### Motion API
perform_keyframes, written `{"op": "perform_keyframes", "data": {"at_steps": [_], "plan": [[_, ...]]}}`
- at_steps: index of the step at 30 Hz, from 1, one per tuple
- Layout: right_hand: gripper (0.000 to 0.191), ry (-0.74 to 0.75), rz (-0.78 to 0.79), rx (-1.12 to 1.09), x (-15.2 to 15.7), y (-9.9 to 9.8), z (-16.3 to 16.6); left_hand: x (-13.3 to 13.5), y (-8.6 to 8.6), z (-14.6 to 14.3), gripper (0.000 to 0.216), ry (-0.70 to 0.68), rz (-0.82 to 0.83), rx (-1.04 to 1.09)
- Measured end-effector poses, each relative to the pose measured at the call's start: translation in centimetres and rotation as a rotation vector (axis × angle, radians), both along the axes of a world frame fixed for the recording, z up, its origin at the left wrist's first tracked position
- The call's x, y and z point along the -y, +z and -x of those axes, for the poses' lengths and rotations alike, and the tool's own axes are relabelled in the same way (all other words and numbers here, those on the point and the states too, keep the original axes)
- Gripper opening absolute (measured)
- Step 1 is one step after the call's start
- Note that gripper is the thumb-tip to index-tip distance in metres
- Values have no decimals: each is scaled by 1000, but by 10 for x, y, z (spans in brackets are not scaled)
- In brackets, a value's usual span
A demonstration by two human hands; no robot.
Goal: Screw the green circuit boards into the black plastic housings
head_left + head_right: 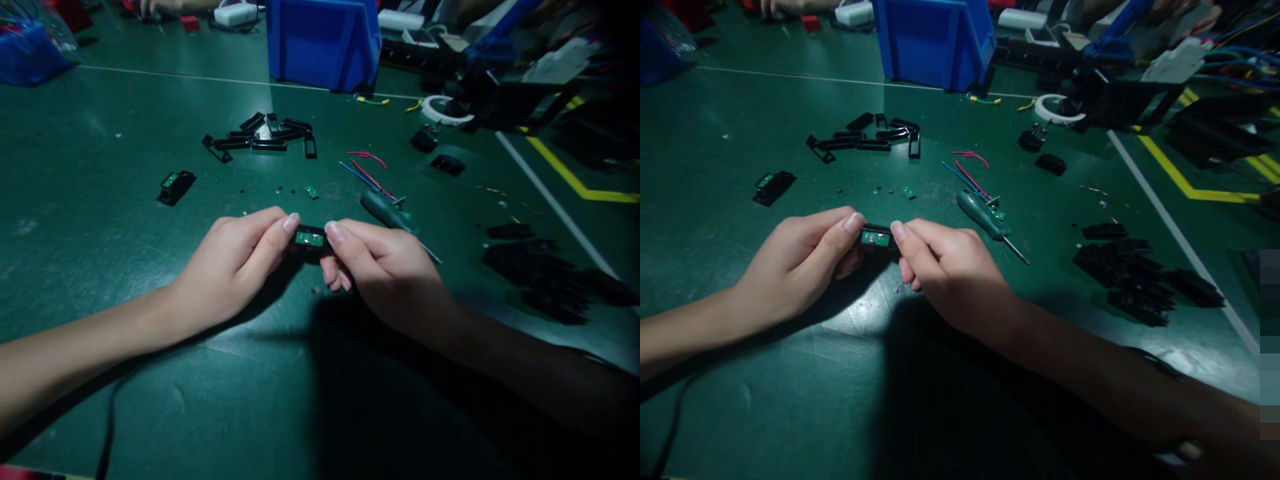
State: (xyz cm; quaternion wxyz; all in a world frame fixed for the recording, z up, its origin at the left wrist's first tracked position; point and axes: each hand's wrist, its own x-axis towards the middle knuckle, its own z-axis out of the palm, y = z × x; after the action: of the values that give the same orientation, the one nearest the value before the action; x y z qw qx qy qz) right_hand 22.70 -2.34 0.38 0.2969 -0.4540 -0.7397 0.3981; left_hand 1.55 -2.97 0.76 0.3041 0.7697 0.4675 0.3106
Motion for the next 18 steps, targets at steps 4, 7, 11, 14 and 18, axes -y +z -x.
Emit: {"op": "perform_keyframes", "data": {"at_steps": [4,7,11,14,18], "plan": [[53,14,0,-29,0,-1,0,-1,-1,0,46,-3,-1,27],[51,45,28,-79,-1,-2,-1,-3,-4,3,47,-41,52,114],[51,100,104,-186,-3,-2,-1,-8,-8,7,47,-102,187,277],[53,111,111,-221,-3,-3,-1,-10,-10,7,48,-126,249,359],[56,100,95,-223,-4,-8,1,-13,-16,6,49,-142,279,404]]}}
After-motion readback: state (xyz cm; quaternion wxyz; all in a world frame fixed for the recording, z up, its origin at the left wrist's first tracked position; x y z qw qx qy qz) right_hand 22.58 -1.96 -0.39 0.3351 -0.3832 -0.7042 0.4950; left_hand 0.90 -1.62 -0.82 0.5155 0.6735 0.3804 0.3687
